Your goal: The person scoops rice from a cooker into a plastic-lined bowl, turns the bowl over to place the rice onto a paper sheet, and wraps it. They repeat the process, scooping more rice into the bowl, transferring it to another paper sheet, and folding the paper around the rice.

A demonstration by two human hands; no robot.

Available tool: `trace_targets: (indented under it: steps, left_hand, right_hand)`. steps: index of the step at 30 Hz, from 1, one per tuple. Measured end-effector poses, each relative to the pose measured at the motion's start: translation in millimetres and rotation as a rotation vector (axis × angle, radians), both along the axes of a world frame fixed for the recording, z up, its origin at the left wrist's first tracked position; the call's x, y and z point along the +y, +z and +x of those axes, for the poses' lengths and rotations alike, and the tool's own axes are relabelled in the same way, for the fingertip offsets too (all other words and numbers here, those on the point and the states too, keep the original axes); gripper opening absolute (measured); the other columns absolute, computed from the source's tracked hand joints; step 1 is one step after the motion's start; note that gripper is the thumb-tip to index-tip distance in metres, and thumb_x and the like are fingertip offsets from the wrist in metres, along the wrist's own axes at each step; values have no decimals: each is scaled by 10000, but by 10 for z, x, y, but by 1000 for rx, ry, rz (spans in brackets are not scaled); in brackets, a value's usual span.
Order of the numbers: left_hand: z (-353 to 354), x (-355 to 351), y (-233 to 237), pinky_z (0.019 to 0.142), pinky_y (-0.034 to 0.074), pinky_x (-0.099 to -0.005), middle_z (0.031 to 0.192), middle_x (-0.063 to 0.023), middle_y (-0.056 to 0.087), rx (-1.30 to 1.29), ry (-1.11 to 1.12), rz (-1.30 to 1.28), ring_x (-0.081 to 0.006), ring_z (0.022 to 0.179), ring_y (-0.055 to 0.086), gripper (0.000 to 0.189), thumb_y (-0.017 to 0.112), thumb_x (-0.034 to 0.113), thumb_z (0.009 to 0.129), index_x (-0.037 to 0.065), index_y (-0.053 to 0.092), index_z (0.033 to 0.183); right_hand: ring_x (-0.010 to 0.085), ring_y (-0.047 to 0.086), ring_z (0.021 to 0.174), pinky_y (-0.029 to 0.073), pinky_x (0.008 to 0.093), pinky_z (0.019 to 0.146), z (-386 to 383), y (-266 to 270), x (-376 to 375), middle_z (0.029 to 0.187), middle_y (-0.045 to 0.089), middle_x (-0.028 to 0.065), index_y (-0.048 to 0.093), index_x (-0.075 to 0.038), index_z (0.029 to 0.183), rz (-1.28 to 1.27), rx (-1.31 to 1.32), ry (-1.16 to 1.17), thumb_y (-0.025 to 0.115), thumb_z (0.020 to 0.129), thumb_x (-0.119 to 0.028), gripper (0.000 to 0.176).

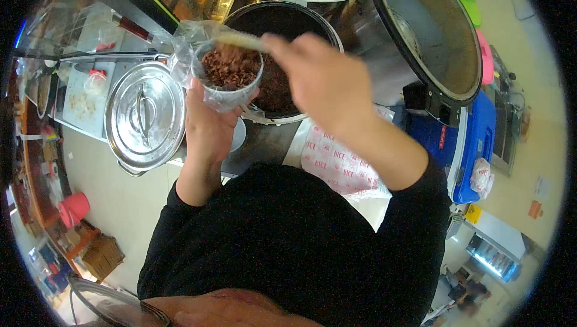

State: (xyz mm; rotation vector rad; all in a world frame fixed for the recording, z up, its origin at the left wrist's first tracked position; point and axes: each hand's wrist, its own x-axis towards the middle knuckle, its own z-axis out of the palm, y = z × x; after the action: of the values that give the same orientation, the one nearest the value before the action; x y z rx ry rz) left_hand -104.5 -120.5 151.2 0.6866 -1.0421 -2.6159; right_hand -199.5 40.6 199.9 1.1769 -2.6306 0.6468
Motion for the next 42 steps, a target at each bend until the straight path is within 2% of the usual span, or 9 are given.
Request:
trace_targets:
  steps: [4, 9, 14, 22, 26, 29, 33, 36, 42]
  left_hand:
    - [-20, 46, -34, 1023, 478, -510, 1364, -172, 513, 44, -19, -11, -324, 1238, 542, 517, 241, 367, 1043, 27, 368, 1412]
    - [46, -170, -309, 1010, 484, -508, 1357, -165, 527, 99, 62, -131, -327, 1229, 549, 509, 275, 364, 1032, 39, 389, 1407]
    - [155, -318, -298, 1025, 446, -485, 1381, -129, 502, 48, 297, -79, -312, 1240, 525, 546, 375, 414, 993, 69, 388, 1415]
    - [74, -327, -145, 1056, 389, -467, 1407, -75, 467, -42, 293, 19, -275, 1284, 474, 623, 469, 492, 939, 110, 391, 1426]
    - [104, -370, -201, 1055, 390, -470, 1396, -78, 481, 8, 278, 31, -278, 1278, 479, 622, 470, 496, 938, 112, 397, 1422]
    - [101, -355, -211, 1055, 391, -470, 1394, -79, 482, 7, 294, 49, -280, 1276, 482, 617, 468, 493, 941, 112, 400, 1422]
    - [119, -315, -236, 1056, 391, -470, 1397, -77, 479, 40, 271, 2, -277, 1279, 478, 606, 457, 482, 949, 111, 395, 1425]
    - [116, -309, -240, 1057, 389, -471, 1400, -80, 474, 31, 279, -2, -274, 1287, 470, 603, 440, 480, 957, 107, 389, 1427]
    - [166, -339, -240, 1063, 385, -475, 1405, -87, 469, 23, 269, 15, -274, 1299, 460, 602, 424, 473, 966, 96, 381, 1432]
  right_hand:
    - [249, 627, 670, 515, 360, 581, 348, -95, -43, 833, 569, 64, 635, -202, 1265, 162, 269, 53, 572, 835, -76, 453]
    - [308, 618, 710, 503, 395, 624, -74, 307, -1, 782, 588, 100, 669, -147, 1179, 9, -12, -20, 556, 847, -32, 369]
    - [330, 677, 833, 548, 440, 680, -436, -127, -180, 917, 652, 131, 683, -85, 1062, 593, 47, -187, 565, 868, -101, 227]
    - [340, 697, 798, 571, 441, 653, -756, -982, -558, 905, 674, 158, 708, -32, 820, 682, 54, 235, 605, 772, -77, 122]
    - [343, 705, 786, 576, 422, 669, -375, -516, -466, 773, 696, 171, 724, -48, 750, 900, -91, 356, 633, 741, -76, 95]
    - [334, 708, 798, 576, 414, 681, -393, -161, -410, 814, 702, 188, 727, -40, 771, 1007, -255, 279, 636, 735, -67, 101]
    - [345, 702, 793, 573, 427, 690, -765, -572, -297, 841, 691, 207, 712, -10, 810, 725, -60, 11, 588, 782, -58, 135]
    - [344, 698, 777, 573, 423, 693, -696, -806, -246, 834, 682, 209, 700, -1, 783, 641, 51, 120, 590, 784, -60, 125]
    - [333, 712, 868, 572, 428, 745, -360, -99, -373, 912, 725, 172, 751, -50, 894, 1028, -331, 181, 594, 813, -114, 189]
